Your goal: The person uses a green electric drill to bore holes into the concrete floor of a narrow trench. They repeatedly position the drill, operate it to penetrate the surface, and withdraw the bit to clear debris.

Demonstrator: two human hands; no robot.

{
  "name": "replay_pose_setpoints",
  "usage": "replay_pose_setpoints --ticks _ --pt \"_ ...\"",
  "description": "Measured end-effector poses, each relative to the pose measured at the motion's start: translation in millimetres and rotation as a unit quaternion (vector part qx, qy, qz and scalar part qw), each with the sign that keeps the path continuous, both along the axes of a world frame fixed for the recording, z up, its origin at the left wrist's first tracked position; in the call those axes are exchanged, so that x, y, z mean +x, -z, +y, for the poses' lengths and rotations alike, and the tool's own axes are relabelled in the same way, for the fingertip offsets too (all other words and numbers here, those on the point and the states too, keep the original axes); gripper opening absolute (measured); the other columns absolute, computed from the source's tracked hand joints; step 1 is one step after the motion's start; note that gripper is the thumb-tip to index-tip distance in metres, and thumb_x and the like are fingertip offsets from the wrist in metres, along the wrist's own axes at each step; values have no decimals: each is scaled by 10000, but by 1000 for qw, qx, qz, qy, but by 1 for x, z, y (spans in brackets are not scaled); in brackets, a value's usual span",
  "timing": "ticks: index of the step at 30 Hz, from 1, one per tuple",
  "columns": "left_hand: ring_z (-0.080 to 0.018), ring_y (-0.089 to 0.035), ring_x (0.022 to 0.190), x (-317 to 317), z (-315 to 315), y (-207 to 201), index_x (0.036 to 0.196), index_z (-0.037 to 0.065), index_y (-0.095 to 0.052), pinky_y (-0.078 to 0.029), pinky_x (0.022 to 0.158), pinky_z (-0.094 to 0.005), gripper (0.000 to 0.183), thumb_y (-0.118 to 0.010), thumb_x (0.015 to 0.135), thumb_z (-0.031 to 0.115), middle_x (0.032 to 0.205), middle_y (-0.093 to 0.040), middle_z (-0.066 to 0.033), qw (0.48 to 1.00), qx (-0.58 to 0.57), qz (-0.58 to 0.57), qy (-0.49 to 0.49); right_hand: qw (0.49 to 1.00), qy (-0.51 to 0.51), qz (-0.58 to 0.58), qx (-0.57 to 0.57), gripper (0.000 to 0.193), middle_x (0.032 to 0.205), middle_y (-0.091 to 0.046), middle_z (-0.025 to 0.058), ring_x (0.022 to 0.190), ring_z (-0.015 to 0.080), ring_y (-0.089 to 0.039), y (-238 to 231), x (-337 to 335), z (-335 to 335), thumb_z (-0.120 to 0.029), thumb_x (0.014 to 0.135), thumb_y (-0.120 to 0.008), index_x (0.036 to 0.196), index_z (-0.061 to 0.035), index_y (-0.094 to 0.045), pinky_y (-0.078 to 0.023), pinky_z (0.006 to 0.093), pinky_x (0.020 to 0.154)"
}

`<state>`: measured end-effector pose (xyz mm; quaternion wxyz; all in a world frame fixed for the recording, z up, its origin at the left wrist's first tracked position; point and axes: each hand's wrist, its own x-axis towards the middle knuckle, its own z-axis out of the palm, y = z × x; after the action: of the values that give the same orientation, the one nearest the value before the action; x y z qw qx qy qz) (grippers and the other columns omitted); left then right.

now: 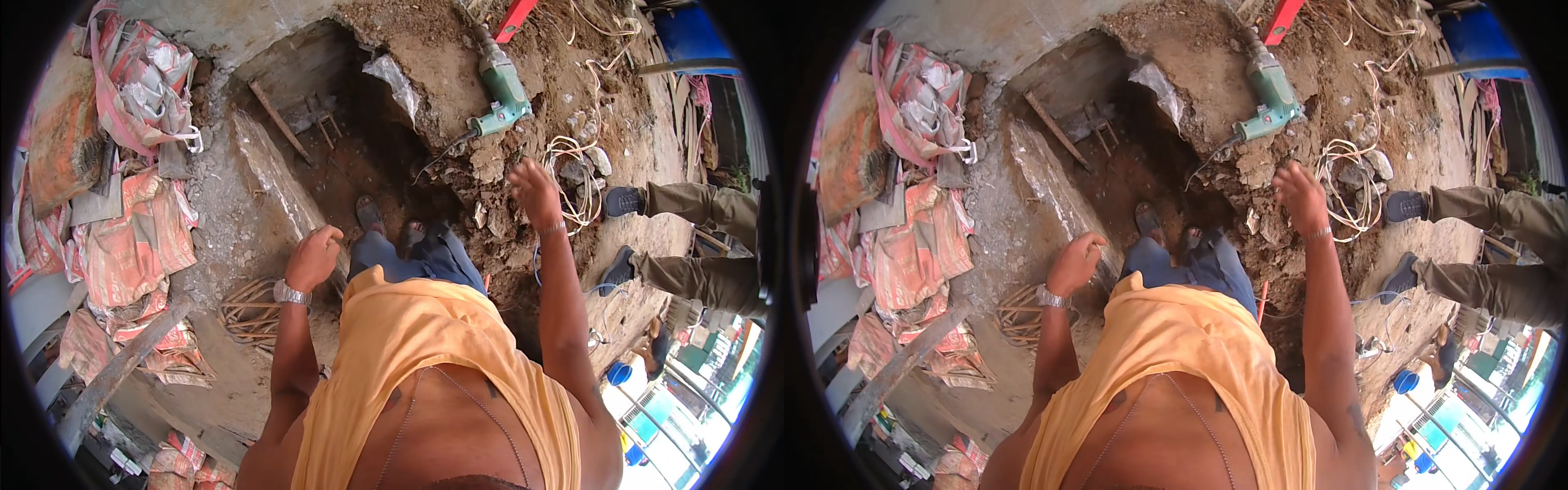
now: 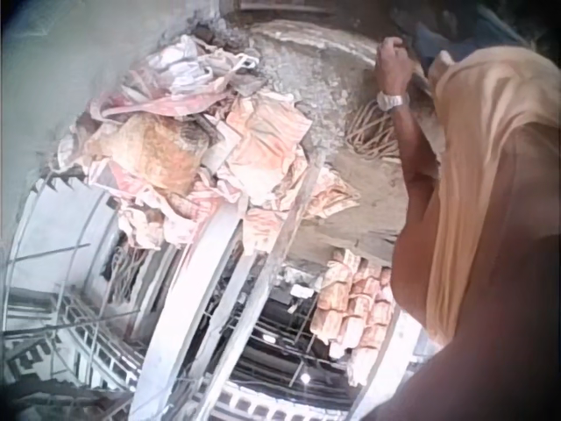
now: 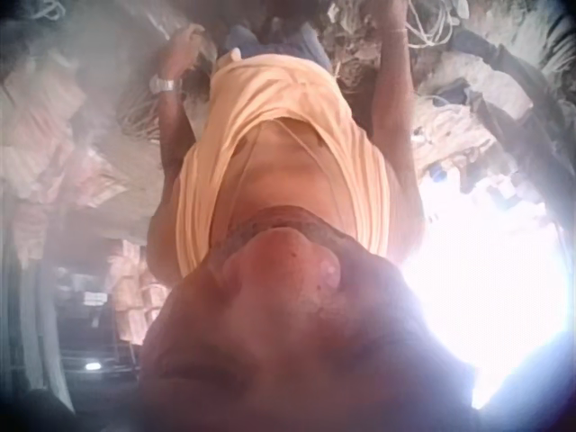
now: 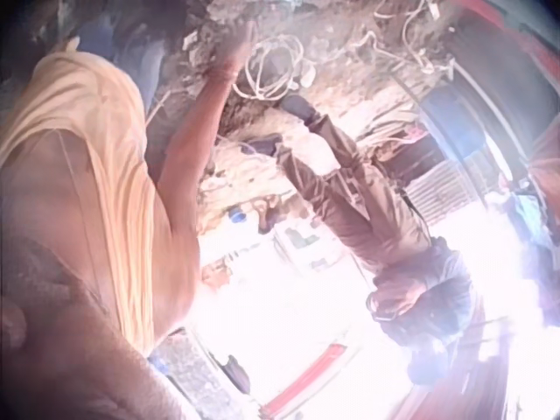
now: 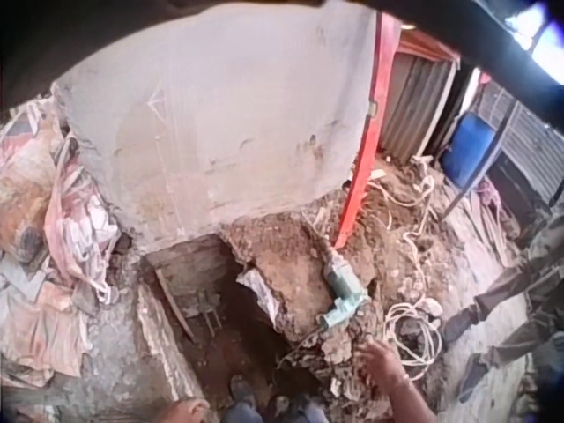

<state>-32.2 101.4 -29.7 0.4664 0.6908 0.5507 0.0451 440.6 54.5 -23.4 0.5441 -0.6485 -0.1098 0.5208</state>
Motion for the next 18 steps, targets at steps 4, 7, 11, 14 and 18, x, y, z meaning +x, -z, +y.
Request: replay_pose_setpoints --ticks 4,7,11,14,18 --pt "-352 -681 879 6 -28 -6 1101 54 -665 -534 792 -436 239 -582 886 120 926 -706 -159 999 11 -6 -32 996 80 46 -11 420 1161 -643 122 949 243 -655 42 26 60 -293 1007 -616 1309 -8 -550 -520 355 712" --pt "-331 -693 861 5 -66 -7 1108 53 -663 -537 771 -414 238 -588 891 116 911 -711 -156 995 -36 2 -92 991 89 94 -22 390 1098 -611 101 905 243 -629 72 37 92 -318 988 -645 1228 -20 -568 -502 365 682" --pt "-295 -704 839 12 -122 6 1120 59 -659 -539 758 -396 241 -591 901 132 879 -712 -138 988 -96 6 -124 992 70 92 -55 503 1015 -553 91 901 252 -604 95 45 120 -377 902 -758 1193 -19 -558 -494 368 647" --pt "-288 -708 836 29 -158 11 1109 68 -658 -542 754 -384 219 -622 898 114 898 -717 -133 987 -100 -5 -128 986 115 74 -95 508 1023 -545 123 882 261 -593 122 59 137 -380 868 -798 1175 -39 -579 -511 364 639" --pt "-269 -714 834 32 -196 20 1102 62 -657 -548 761 -380 204 -633 899 65 946 -721 -148 983 -92 -41 -156 979 110 170 0 368 1009 -600 78 815 237 -609 91 37 149 -369 872 -786 1087 -122 -617 -527 366 657"
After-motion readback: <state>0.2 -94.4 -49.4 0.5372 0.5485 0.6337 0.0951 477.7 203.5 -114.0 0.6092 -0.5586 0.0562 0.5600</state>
